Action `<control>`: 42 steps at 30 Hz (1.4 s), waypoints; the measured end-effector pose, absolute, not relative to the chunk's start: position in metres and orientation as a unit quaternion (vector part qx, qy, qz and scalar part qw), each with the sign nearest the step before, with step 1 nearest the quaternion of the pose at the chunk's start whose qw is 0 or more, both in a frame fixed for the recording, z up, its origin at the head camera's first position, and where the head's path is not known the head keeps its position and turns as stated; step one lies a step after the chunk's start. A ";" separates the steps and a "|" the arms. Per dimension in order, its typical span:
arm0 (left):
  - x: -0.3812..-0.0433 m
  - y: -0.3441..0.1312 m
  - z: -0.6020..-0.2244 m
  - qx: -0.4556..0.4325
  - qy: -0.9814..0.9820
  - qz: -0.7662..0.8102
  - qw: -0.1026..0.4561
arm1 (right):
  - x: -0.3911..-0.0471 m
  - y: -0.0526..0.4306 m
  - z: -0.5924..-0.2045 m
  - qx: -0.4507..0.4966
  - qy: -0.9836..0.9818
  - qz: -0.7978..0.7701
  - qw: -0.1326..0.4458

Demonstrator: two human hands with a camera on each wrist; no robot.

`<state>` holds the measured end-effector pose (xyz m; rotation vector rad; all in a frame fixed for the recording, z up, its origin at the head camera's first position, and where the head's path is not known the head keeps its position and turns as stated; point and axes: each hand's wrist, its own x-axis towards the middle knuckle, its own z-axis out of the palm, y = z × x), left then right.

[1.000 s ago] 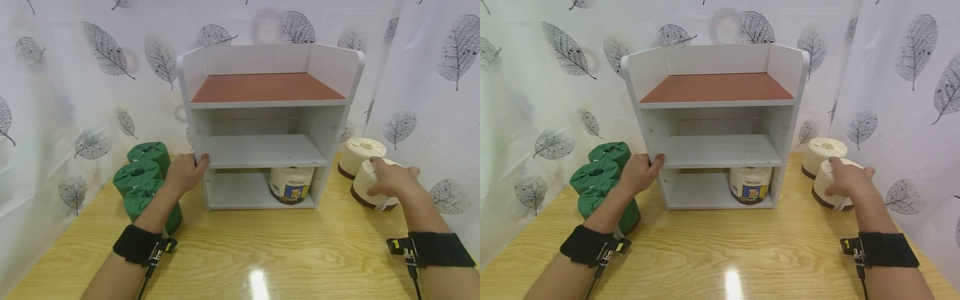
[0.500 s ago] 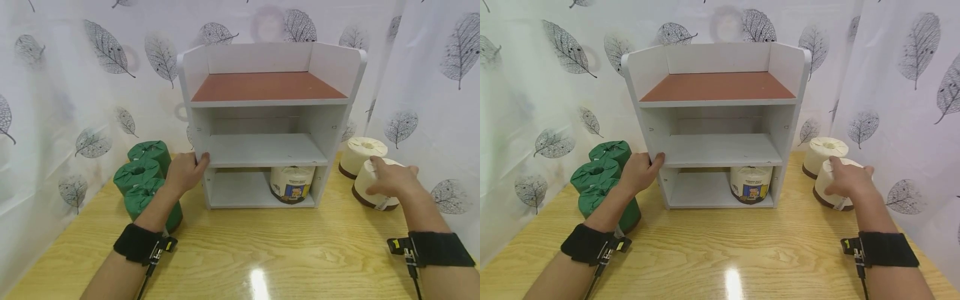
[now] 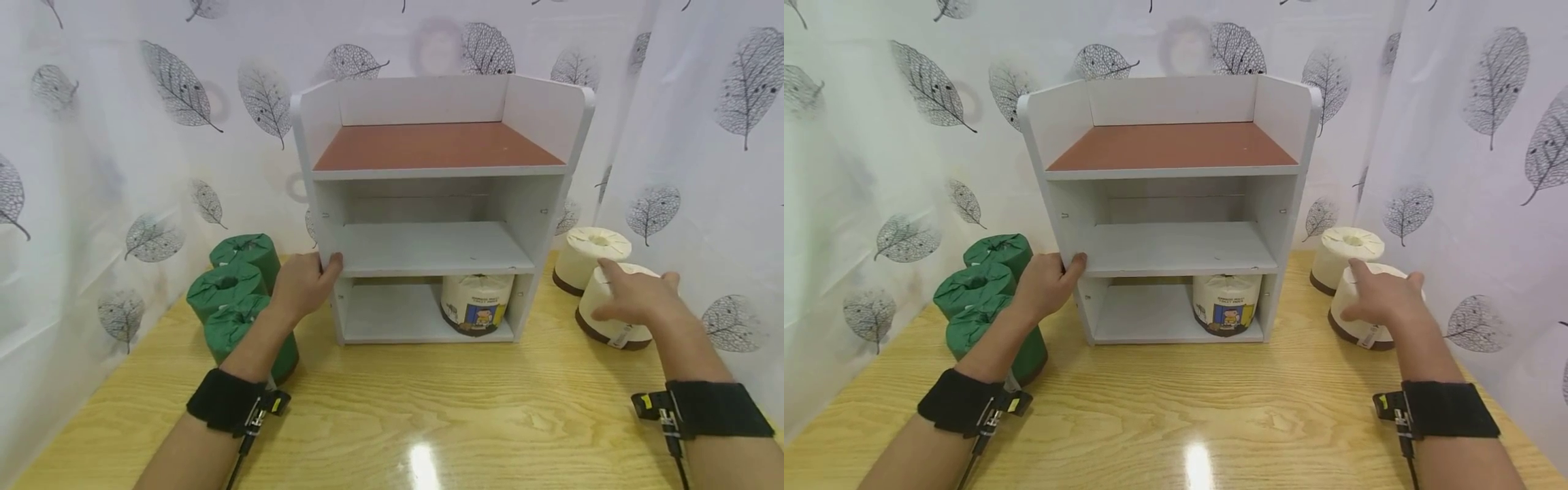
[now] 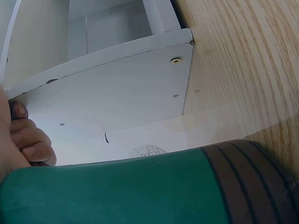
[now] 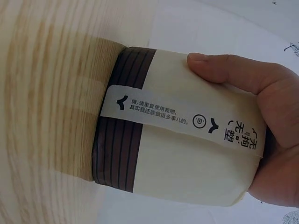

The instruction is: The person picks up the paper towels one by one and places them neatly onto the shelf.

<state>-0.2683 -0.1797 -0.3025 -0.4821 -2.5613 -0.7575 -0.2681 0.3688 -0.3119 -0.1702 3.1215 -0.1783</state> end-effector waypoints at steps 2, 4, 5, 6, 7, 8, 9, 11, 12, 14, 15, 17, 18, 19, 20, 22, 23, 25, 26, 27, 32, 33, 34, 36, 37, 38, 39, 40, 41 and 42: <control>-0.268 -0.180 -0.303 -0.172 -0.923 -0.273 0.210 | -0.268 0.369 -0.313 -0.054 0.997 -0.059 0.002; -0.267 -0.180 -0.303 -0.169 -0.924 -0.274 0.207 | -0.269 0.370 -0.313 -0.054 0.996 -0.064 0.001; -0.267 -0.180 -0.303 -0.168 -0.924 -0.275 0.206 | -0.269 0.370 -0.313 -0.055 0.996 -0.067 0.000; -0.266 -0.180 -0.303 -0.168 -0.924 -0.275 0.207 | -0.269 0.371 -0.313 -0.057 0.996 -0.070 -0.001; -0.267 -0.179 -0.304 -0.169 -0.923 -0.275 0.208 | -0.269 0.371 -0.312 -0.059 0.996 -0.073 -0.001; -0.267 -0.179 -0.304 -0.169 -0.923 -0.275 0.208 | -0.268 0.371 -0.310 -0.062 0.995 -0.075 -0.001; -0.267 -0.179 -0.304 -0.169 -0.923 -0.276 0.208 | -0.266 0.371 -0.308 -0.065 0.995 -0.074 0.000; -0.268 -0.178 -0.304 -0.171 -0.922 -0.276 0.210 | -0.263 0.368 -0.302 -0.074 0.995 -0.072 -0.008; -0.268 -0.178 -0.304 -0.171 -0.922 -0.276 0.211 | -0.261 0.365 -0.298 -0.079 0.994 -0.071 -0.015; -0.269 -0.177 -0.304 -0.169 -0.923 -0.275 0.210 | -0.257 0.357 -0.292 -0.088 0.993 -0.072 -0.034; -0.269 -0.177 -0.303 -0.168 -0.923 -0.274 0.210 | -0.255 0.353 -0.288 -0.092 0.992 -0.075 -0.045; -0.269 -0.177 -0.303 -0.165 -0.924 -0.273 0.210 | -0.252 0.344 -0.282 -0.098 0.989 -0.083 -0.068; -0.269 -0.177 -0.303 -0.164 -0.925 -0.272 0.210 | -0.250 0.340 -0.279 -0.100 0.988 -0.088 -0.078; -0.269 -0.177 -0.303 -0.163 -0.925 -0.272 0.210 | -0.248 0.336 -0.276 -0.101 0.987 -0.092 -0.088; -0.269 -0.177 -0.303 -0.162 -0.925 -0.272 0.209 | -0.246 0.332 -0.273 -0.101 0.985 -0.096 -0.098; -0.269 -0.177 -0.304 -0.160 -0.926 -0.273 0.208 | -0.242 0.325 -0.267 -0.099 0.983 -0.101 -0.119; -0.269 -0.177 -0.304 -0.160 -0.926 -0.273 0.207 | -0.239 0.322 -0.264 -0.098 0.981 -0.102 -0.131; -0.269 -0.177 -0.303 -0.160 -0.926 -0.273 0.207 | -0.234 0.316 -0.258 -0.093 0.978 -0.105 -0.157; -0.269 -0.177 -0.303 -0.160 -0.926 -0.273 0.207 | -0.232 0.313 -0.255 -0.090 0.975 -0.109 -0.170; -0.268 -0.177 -0.303 -0.161 -0.926 -0.273 0.207 | -0.229 0.311 -0.251 -0.087 0.973 -0.113 -0.183; -0.267 -0.178 -0.302 -0.159 -0.926 -0.276 0.202 | -0.217 0.299 -0.239 -0.086 0.954 -0.125 -0.260; -0.267 -0.178 -0.301 -0.159 -0.926 -0.276 0.202 | -0.215 0.297 -0.238 -0.088 0.947 -0.126 -0.281; -0.267 -0.179 -0.301 -0.158 -0.926 -0.276 0.202 | -0.213 0.295 -0.237 -0.089 0.941 -0.127 -0.301; -0.268 -0.179 -0.302 -0.159 -0.927 -0.274 0.202 | -0.211 0.292 -0.236 -0.097 0.923 -0.131 -0.348; -0.268 -0.179 -0.302 -0.160 -0.927 -0.273 0.203 | -0.210 0.291 -0.236 -0.103 0.911 -0.136 -0.375; -0.268 -0.179 -0.302 -0.160 -0.927 -0.272 0.204 | -0.210 0.290 -0.237 -0.110 0.898 -0.140 -0.401; -0.268 -0.179 -0.302 -0.161 -0.926 -0.271 0.205 | -0.210 0.289 -0.238 -0.116 0.885 -0.144 -0.427; -0.269 -0.179 -0.302 -0.162 -0.926 -0.271 0.206 | -0.210 0.288 -0.238 -0.122 0.872 -0.146 -0.450; -0.269 -0.179 -0.303 -0.163 -0.926 -0.270 0.207 | -0.211 0.288 -0.239 -0.129 0.858 -0.146 -0.475; -0.269 -0.179 -0.303 -0.163 -0.926 -0.270 0.207 | -0.212 0.288 -0.239 -0.134 0.845 -0.145 -0.497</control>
